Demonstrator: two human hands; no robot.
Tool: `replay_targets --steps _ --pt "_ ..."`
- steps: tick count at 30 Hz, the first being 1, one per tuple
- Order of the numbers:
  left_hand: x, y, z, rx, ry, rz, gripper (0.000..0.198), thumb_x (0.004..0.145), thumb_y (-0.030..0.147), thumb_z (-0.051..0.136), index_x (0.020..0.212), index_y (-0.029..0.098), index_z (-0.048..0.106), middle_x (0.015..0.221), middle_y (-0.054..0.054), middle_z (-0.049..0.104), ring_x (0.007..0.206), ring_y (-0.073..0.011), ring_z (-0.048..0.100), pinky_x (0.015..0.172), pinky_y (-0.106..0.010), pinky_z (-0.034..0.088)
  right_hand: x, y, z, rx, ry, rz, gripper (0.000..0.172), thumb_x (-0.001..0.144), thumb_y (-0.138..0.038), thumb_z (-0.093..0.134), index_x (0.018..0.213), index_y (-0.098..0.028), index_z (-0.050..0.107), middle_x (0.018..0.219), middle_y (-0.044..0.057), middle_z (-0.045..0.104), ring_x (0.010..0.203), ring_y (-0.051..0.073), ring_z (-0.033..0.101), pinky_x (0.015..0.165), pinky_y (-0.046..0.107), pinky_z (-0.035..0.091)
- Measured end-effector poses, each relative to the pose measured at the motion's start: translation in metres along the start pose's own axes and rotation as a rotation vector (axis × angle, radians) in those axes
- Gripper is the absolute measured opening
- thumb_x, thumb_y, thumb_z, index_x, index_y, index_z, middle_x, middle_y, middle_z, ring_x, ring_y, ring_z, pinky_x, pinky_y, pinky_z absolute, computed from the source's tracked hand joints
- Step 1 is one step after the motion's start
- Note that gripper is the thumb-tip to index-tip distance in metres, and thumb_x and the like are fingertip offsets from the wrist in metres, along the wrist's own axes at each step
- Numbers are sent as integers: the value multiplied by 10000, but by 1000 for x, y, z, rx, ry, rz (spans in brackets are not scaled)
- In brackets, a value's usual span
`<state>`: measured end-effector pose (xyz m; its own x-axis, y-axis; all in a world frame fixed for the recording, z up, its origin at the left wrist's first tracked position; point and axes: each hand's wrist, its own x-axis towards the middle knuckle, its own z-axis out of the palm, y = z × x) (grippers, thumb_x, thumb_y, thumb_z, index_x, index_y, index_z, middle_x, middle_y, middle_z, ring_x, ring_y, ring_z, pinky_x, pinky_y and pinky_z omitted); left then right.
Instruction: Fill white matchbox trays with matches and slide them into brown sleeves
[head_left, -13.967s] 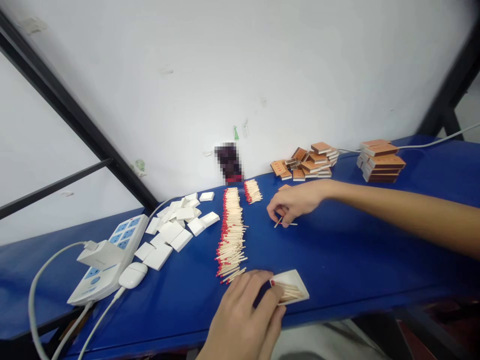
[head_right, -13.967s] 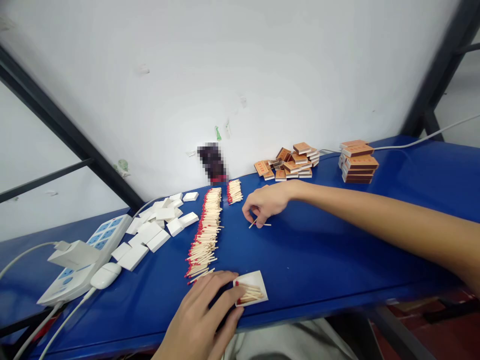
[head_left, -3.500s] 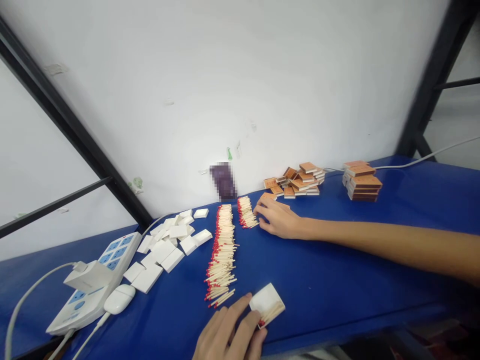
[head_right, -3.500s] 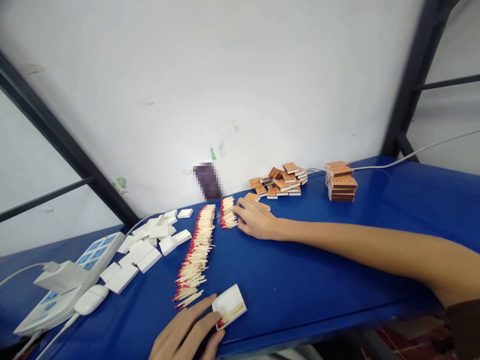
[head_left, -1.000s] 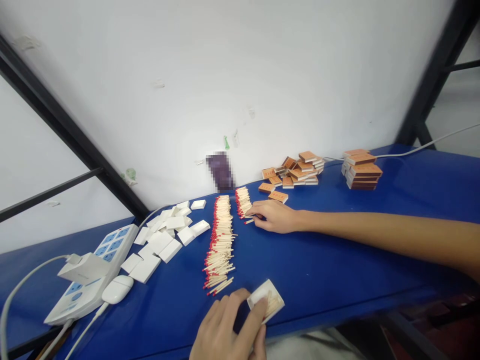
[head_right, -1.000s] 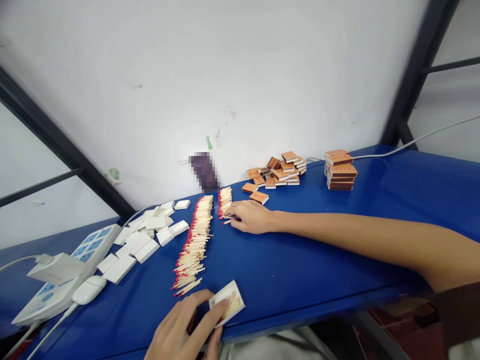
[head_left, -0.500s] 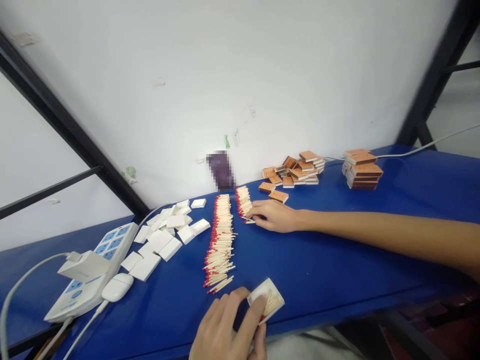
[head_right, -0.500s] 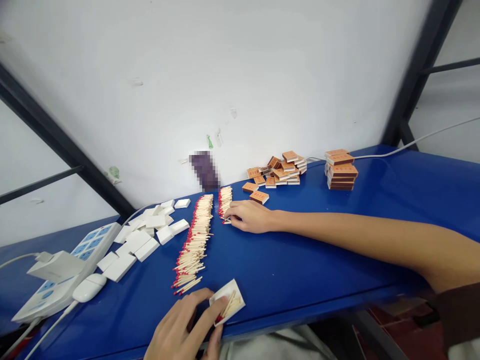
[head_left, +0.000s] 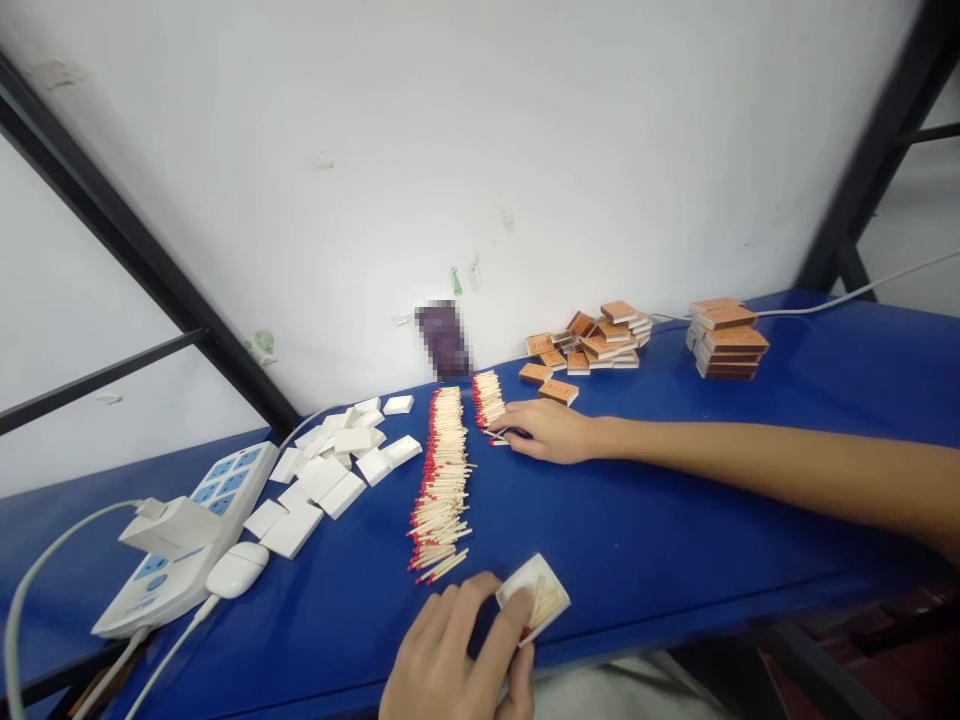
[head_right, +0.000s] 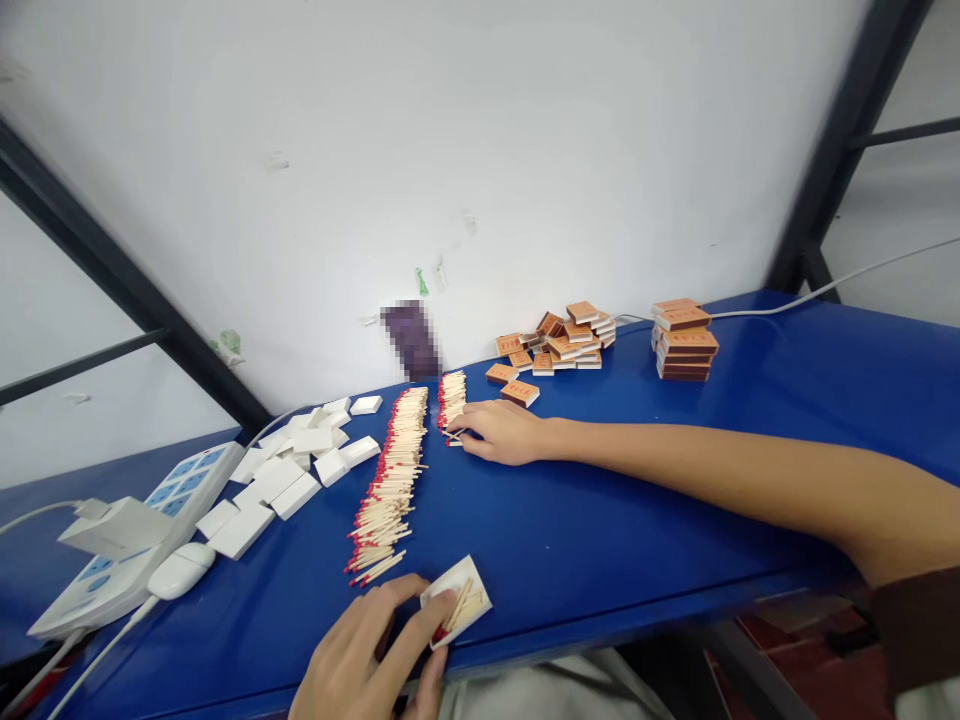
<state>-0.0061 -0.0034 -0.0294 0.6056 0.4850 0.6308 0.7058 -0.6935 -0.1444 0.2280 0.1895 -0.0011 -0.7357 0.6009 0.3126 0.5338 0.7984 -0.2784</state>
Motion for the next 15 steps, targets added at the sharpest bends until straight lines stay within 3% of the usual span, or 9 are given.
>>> replay_targets --steps 9,15 --pt "1 1 0 -20 0 -9 326 856 135 568 1164 216 637 1005 -106 677 739 -232 677 609 -348 591 0 0 -1 -4 -19 -27 339 958 -198 456 1213 -160 677 1110 123 700 995 243 656 834 343 475" --pt "1 2 -1 -22 -8 -13 322 866 145 569 1170 221 640 1019 -106 679 757 -237 681 623 -355 593 -1 -1 -3 27 0 -74 299 956 -176 460 1112 -144 713 1013 114 709 893 213 652 764 306 462"
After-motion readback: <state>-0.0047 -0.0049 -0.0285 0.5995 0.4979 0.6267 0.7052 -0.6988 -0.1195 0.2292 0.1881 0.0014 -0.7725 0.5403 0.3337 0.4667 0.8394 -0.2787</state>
